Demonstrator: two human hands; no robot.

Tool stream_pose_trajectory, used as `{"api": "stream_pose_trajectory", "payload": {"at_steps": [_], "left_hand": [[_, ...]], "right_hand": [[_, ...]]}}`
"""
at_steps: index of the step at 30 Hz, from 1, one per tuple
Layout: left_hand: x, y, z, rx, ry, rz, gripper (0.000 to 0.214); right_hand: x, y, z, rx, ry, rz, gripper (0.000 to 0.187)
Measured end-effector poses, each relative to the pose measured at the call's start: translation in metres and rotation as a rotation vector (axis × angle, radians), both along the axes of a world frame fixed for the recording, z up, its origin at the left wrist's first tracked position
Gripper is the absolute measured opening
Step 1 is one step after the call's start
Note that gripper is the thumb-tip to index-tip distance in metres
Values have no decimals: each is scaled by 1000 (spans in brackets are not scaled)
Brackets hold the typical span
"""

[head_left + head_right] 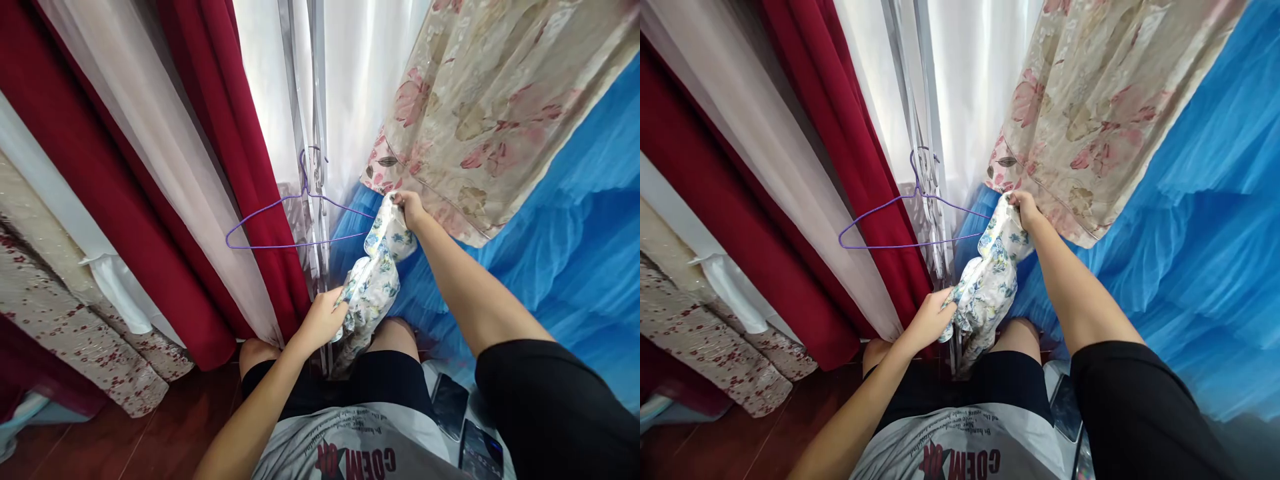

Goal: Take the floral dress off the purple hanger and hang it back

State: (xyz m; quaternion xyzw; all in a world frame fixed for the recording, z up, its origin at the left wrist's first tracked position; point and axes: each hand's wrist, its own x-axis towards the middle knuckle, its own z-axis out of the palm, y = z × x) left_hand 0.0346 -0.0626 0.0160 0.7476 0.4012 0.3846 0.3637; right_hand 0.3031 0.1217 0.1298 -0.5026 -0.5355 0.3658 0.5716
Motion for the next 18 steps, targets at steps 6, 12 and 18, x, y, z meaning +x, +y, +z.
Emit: {"api": "stream_pose_trajectory", "payload": {"at_steps": [6,12,18], "left_hand": [[-18,6,26,-228,-547,-100,28],[-124,3,52,-61,-451,118,22],[-216,49,68,288,578,340,29]], "right_hand": [[-45,18,18,-274,80,376,10],[-62,-5,22,-212,64,550,20],[-38,-18,32,-291,-48,651,24]]}}
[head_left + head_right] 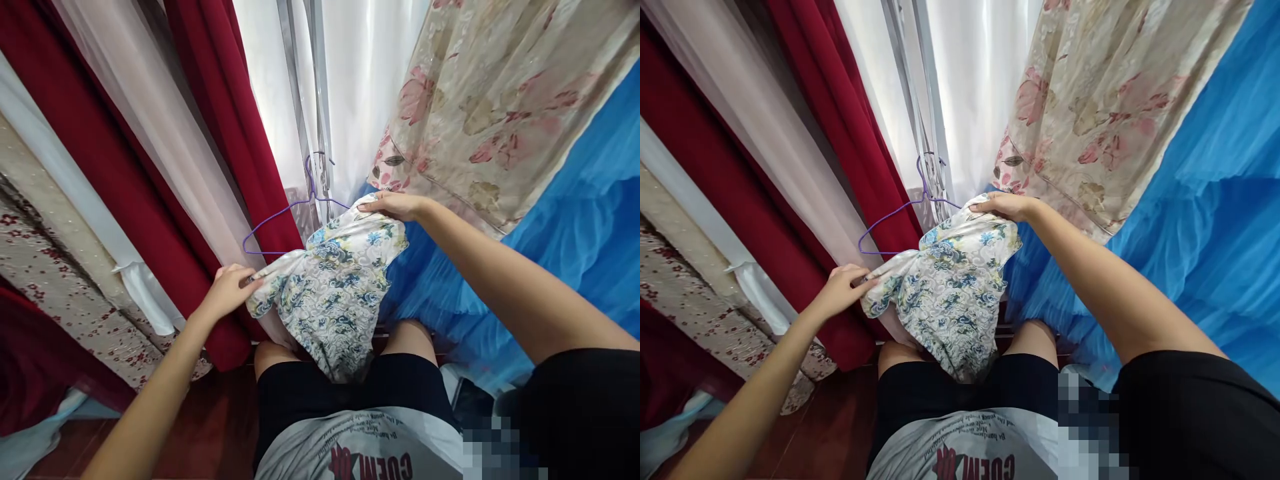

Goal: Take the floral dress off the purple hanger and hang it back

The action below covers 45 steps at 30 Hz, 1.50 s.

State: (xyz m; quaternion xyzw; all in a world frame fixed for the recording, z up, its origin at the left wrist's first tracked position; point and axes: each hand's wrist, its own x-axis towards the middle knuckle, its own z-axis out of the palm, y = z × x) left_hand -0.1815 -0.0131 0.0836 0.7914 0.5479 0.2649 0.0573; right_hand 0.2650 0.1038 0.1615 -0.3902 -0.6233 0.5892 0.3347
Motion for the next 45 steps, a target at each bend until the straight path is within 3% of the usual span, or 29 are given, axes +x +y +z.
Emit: {"api": "stream_pose_trajectory", "payload": {"at_steps": [4,7,9,11,14,17,19,21,23,26,31,34,36,38,39,41,42,43,45], "left_hand": [[-18,41,24,18,71,102,15],[-7,67,48,224,22,161,15],[10,80,59,291,-102,123,18],[28,89,66,229,-340,67,22],[46,90,68,43,-690,76,36],[48,79,67,-58,-878,158,52],[45,69,67,-83,-950,185,43],[45,57,70,-104,-968,131,28],[51,45,76,-117,-895,14,26],[65,29,90,-52,-604,-132,36],[73,28,105,155,-284,-68,38],[65,40,91,183,-245,11,41],[61,47,72,221,-308,100,48],[61,47,51,275,-495,169,55],[62,44,42,311,-647,169,59],[67,33,30,379,-958,99,67],[70,25,27,415,-1077,54,71],[73,16,27,431,-1165,-9,73],[79,-1,31,338,-1287,-223,77]], "right_hand": [[0,-5,9,-66,-29,-127,25],[0,-7,13,-90,-24,-270,24],[2,-6,13,-150,-48,-227,23],[7,-5,9,-202,-69,-128,27],[17,-5,-9,-152,-49,-34,35],[31,-11,-38,0,-10,-76,38],[41,-17,-55,87,-4,-156,40],[49,-23,-64,148,28,-230,43],[54,-30,-59,185,96,-283,43],[52,-35,-31,219,186,-351,38],[18,-35,19,309,296,-413,28],[-13,-54,29,336,334,-328,28],[-31,-84,30,380,324,-154,32],[-44,-120,29,445,235,174,39],[-47,-137,28,450,146,427,43],[-48,-159,25,405,-31,778,50],[-46,-163,22,388,-102,833,51],[-44,-162,17,392,-157,794,48],[-40,-151,3,479,-236,545,41]]}}
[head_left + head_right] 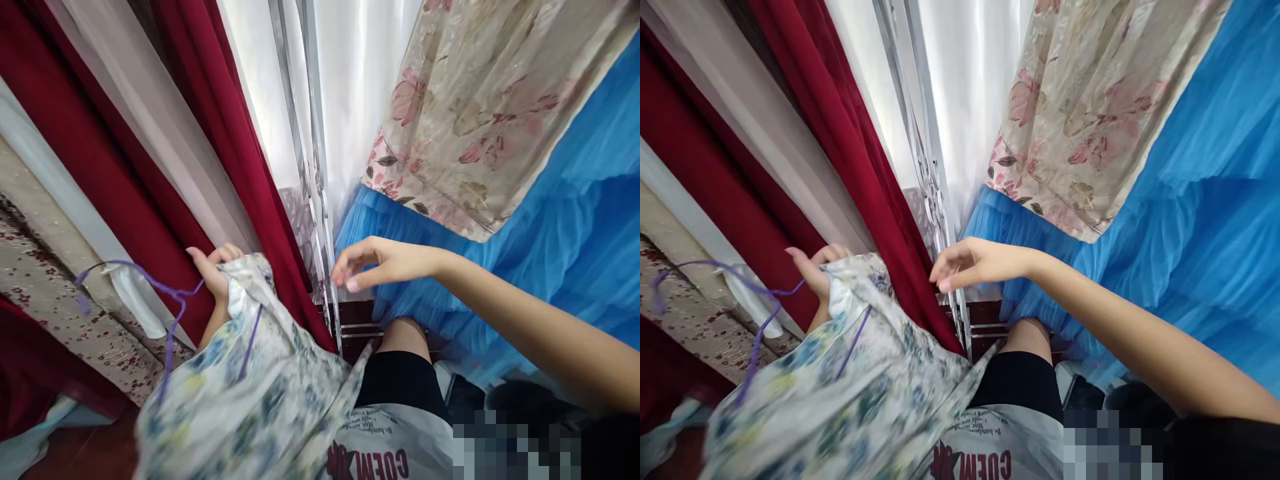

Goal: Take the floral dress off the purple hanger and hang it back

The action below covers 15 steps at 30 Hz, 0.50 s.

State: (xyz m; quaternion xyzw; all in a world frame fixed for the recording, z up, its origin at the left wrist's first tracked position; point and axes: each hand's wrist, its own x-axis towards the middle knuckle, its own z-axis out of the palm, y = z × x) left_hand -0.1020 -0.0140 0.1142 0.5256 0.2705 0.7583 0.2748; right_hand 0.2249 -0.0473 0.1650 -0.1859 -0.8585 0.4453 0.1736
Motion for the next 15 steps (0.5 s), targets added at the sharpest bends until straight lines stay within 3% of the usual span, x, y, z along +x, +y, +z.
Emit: {"api": "stream_pose_trajectory", "payload": {"at_steps": [3,6,8,11,15], "left_hand": [[20,-19,6,-38,-51,-461,78],[59,-27,6,-215,-146,-767,62],[88,-29,6,-312,-218,-857,39],[122,-31,8,-409,-144,-846,14],[124,-30,11,-537,43,-887,30]], "right_hand": [[-5,15,-26,322,66,-276,58],[-26,7,-51,690,70,-261,104],[-39,-3,-65,845,47,-283,123],[-40,-13,-85,916,28,-455,128],[-2,-14,-99,894,-50,-706,106]]}}
